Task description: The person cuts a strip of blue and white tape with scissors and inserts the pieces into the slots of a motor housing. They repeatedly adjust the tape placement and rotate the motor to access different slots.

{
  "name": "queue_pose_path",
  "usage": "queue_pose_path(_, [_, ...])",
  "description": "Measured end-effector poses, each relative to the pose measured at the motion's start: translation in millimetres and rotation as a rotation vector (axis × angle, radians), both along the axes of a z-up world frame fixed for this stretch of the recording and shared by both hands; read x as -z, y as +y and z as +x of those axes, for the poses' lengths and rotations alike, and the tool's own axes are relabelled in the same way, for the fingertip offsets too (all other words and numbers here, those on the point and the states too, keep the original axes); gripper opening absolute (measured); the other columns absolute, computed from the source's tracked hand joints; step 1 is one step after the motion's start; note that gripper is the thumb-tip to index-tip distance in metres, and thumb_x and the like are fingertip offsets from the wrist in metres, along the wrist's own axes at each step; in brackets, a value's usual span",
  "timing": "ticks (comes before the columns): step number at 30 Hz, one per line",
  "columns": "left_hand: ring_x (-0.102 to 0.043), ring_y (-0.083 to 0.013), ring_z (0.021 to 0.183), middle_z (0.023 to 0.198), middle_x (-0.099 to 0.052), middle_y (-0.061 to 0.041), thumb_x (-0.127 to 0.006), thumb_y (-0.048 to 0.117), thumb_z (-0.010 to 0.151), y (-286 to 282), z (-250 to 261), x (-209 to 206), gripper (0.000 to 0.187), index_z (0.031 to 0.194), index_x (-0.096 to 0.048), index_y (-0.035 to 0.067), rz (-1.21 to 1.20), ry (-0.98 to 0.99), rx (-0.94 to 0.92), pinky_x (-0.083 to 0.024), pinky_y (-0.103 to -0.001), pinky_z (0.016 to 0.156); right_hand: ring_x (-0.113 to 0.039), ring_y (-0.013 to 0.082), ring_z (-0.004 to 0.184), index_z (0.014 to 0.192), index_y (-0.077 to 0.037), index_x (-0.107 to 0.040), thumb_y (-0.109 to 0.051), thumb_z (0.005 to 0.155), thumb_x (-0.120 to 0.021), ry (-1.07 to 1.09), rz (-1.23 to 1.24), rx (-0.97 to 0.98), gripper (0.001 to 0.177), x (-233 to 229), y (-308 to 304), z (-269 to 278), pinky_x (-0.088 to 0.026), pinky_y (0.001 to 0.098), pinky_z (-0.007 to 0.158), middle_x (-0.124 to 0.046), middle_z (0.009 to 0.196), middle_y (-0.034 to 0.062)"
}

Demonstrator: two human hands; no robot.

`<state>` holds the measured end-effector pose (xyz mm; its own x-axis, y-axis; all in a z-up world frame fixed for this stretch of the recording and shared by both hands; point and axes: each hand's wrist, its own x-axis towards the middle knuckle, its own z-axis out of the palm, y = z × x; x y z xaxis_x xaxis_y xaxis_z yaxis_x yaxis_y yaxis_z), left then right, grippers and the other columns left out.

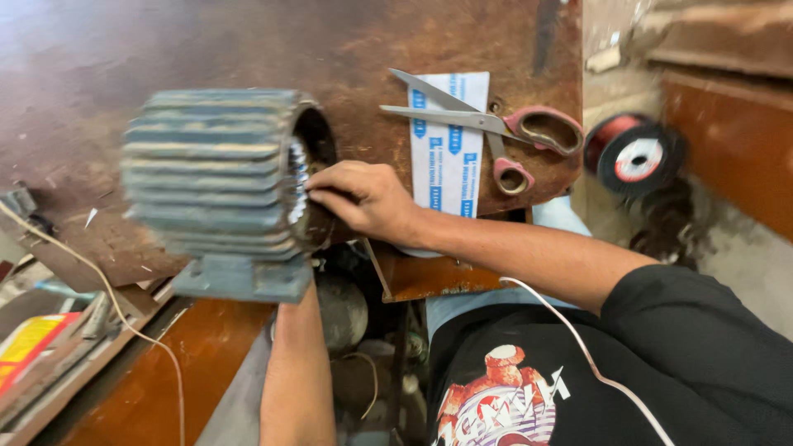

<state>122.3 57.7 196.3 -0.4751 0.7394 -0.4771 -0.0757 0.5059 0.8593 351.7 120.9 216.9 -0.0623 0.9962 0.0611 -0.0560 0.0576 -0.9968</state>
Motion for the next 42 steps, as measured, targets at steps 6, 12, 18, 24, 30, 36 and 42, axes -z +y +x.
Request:
queue_pose_path(6, [-0.064, -0.0301, 0.122, 0.130, -0.067, -0.023, -0.014, 0.072, 0.094, 111, -6, -119, 0.095, 0.137, -0.052, -0.003, 0.175, -0.325, 0.006, -0.051, -0.044, 0.103, -0.067, 0.0196, 0.098, 0.121, -0.001, -0.072, -0.050, 0.103, -0.058, 0.525, -0.691, 0.013, 0.054, -55, 17, 3, -0.054, 0.0316, 0.085, -0.076, 0.110, 0.0123])
queue_pose_path(12, [-0.068, -0.0286, 0.109, 0.118, -0.072, -0.020, -0.046, 0.070, 0.089, 182, -42, -217, 0.080, 0.118, -0.065, -0.002, -0.225, -0.562, 0.569, -0.055, -0.044, 0.098, -0.066, 0.0251, 0.111, 0.121, -0.006, -0.072, -0.076, 0.077, -0.051, 0.597, -1.043, 0.014, 0.086, -157, 56, -37, -0.048, 0.0389, 0.096, -0.077, 0.117, 0.0097])
queue_pose_path(18, [-0.076, -0.0267, 0.077, 0.094, -0.077, -0.019, -0.084, 0.052, 0.075, 163, -21, -222, 0.064, 0.092, -0.074, -0.008, -0.176, -0.173, 0.396, -0.061, -0.040, 0.069, -0.069, 0.0287, 0.106, 0.120, -0.005, -0.067, -0.036, 0.082, -0.078, 0.591, -0.961, 0.054, 0.050, -195, 51, -91, -0.055, 0.0450, 0.099, -0.074, 0.114, 0.0133])
queue_pose_path(24, [-0.074, -0.0197, 0.079, 0.093, -0.073, -0.012, -0.084, 0.045, 0.081, 69, -33, -183, 0.065, 0.116, -0.056, -0.001, 0.366, -0.026, 0.157, -0.062, -0.033, 0.068, -0.072, 0.0252, 0.101, 0.122, 0.002, -0.067, -0.019, 0.084, -0.080, 0.263, -0.503, -0.104, 0.046, -147, 12, -79, -0.059, 0.0398, 0.093, -0.074, 0.114, 0.0147])
queue_pose_path(30, [-0.076, -0.0208, 0.098, 0.108, -0.074, -0.015, -0.088, 0.035, 0.087, 17, -29, -117, 0.072, 0.134, -0.046, 0.000, 0.846, -0.183, 0.098, -0.063, -0.030, 0.084, -0.069, 0.0197, 0.109, 0.131, 0.003, -0.062, -0.012, 0.083, -0.082, -0.161, -0.213, -0.306, 0.055, -97, -32, -64, -0.057, 0.0352, 0.097, -0.072, 0.122, 0.0123])
queue_pose_path(36, [-0.050, -0.0354, 0.141, 0.153, -0.045, -0.033, -0.071, 0.075, 0.078, -2, -64, -69, 0.127, 0.161, -0.016, -0.003, 0.686, -0.331, 0.225, -0.047, -0.043, 0.114, -0.048, 0.0242, 0.136, 0.148, -0.006, -0.047, -0.038, 0.099, -0.064, 0.171, -0.630, -0.036, 0.062, -75, -51, -50, -0.038, 0.0419, 0.117, -0.051, 0.149, 0.0097])
queue_pose_path(42, [-0.025, -0.0475, 0.153, 0.164, -0.019, -0.040, -0.055, 0.098, 0.060, 12, -94, -70, 0.160, 0.159, -0.005, -0.017, 0.346, -0.374, 0.597, -0.028, -0.048, 0.122, -0.063, 0.0270, 0.122, 0.141, -0.007, -0.056, -0.047, 0.102, -0.048, 0.076, -0.691, 0.136, 0.056, -86, -32, -68, -0.049, 0.0449, 0.107, -0.064, 0.135, 0.0102])
